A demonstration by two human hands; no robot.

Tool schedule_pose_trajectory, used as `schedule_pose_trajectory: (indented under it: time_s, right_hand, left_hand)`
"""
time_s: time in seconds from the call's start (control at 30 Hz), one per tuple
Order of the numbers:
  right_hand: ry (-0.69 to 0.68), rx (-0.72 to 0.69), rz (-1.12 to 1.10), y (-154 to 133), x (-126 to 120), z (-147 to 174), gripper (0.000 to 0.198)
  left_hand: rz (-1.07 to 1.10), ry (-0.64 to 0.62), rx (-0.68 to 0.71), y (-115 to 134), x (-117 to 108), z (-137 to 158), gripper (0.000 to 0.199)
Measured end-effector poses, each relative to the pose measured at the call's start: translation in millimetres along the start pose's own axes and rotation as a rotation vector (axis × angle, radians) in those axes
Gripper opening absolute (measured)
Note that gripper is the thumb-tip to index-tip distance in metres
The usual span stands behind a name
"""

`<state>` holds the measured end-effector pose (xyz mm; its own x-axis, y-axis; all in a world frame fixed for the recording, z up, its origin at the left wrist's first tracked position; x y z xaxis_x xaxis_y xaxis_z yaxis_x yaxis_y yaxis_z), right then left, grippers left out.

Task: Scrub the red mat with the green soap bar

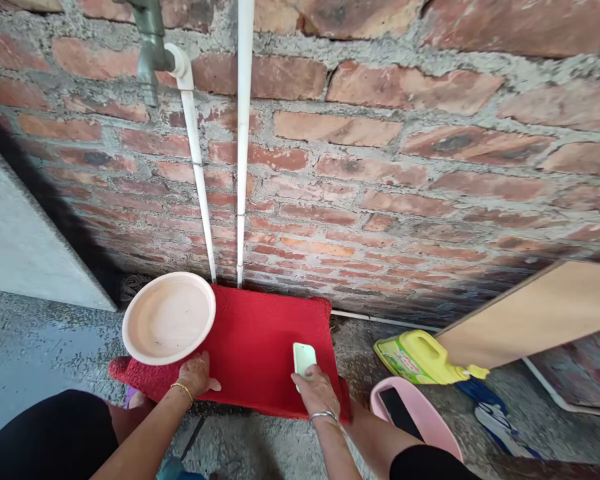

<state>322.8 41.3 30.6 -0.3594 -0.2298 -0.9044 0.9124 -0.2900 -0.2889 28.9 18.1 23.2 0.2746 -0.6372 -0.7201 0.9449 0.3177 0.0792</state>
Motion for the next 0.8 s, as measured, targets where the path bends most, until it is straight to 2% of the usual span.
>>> schedule_pose_trajectory:
  time_s: [0.07, 0.17, 0.27, 0.33, 0.37, 0.43, 0.5, 0.57, 0.63, 0.7, 0.8]
  right_hand:
    - [-0.046, -0.023, 0.002, -32.9, 4.7, -8.4, 0.031]
    - [-0.128, -0.084, 0.019, -104.6, 16.8, -21.3, 0.038]
    - [-0.157, -0.207, 0.047, -175.0, 31.9, -32.5, 0.041]
    - [-0.185, -0.306, 0.084, -203.7, 40.4, -38.9, 0.042]
    - [-0.201, -0.35, 0.101, -209.8, 42.9, -42.1, 0.042]
    - [-0.217, -0.375, 0.117, -204.5, 42.4, -49.2, 0.043]
    - [-0.196, -0.278, 0.095, -180.9, 35.1, -58.1, 0.043]
    - [-0.147, -0.111, 0.052, -153.1, 25.3, -66.3, 0.042]
    - [-0.097, -0.01, 0.01, -137.9, 19.8, -70.9, 0.041]
    - [-0.069, -0.037, -0.021, -144.6, 22.4, -71.1, 0.041]
    - [-0.081, -0.202, -0.043, -184.9, 36.3, -67.7, 0.04]
  left_hand:
    - [-0.009, 0.001, -0.014, 0.1, 3.3, -3.7, 0.091]
    - [0.008, 0.007, -0.036, 0.1, 5.6, -8.0, 0.091]
    - [0.037, 0.012, -0.064, 1.1, 4.3, -10.3, 0.086]
    - [0.043, 0.008, -0.076, 2.9, 2.5, -11.7, 0.086]
    - [0.042, 0.005, -0.076, 4.1, 1.6, -12.6, 0.086]
    - [0.037, -0.005, -0.074, 6.5, 0.5, -15.1, 0.086]
    - [0.038, -0.014, -0.076, 8.1, 0.6, -18.3, 0.085]
    - [0.036, -0.014, -0.083, 8.7, 1.5, -21.5, 0.084]
    - [0.031, -0.008, -0.088, 8.8, 2.3, -23.9, 0.082]
    - [0.024, -0.006, -0.089, 9.1, 2.1, -24.6, 0.081]
    - [0.01, -0.024, -0.097, 10.4, -0.1, -23.2, 0.083]
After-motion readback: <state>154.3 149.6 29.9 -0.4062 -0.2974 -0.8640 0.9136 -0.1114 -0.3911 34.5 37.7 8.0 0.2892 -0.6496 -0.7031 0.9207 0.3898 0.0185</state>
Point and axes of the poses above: each hand's wrist, its own z-axis away from the middle knuckle, its own x-axis out of the palm, y = z × x, the point moved 3 cm from there along -z, towards the middle knuckle, and after that the axes turned 1 degree about -x, right-handed, at the moved point
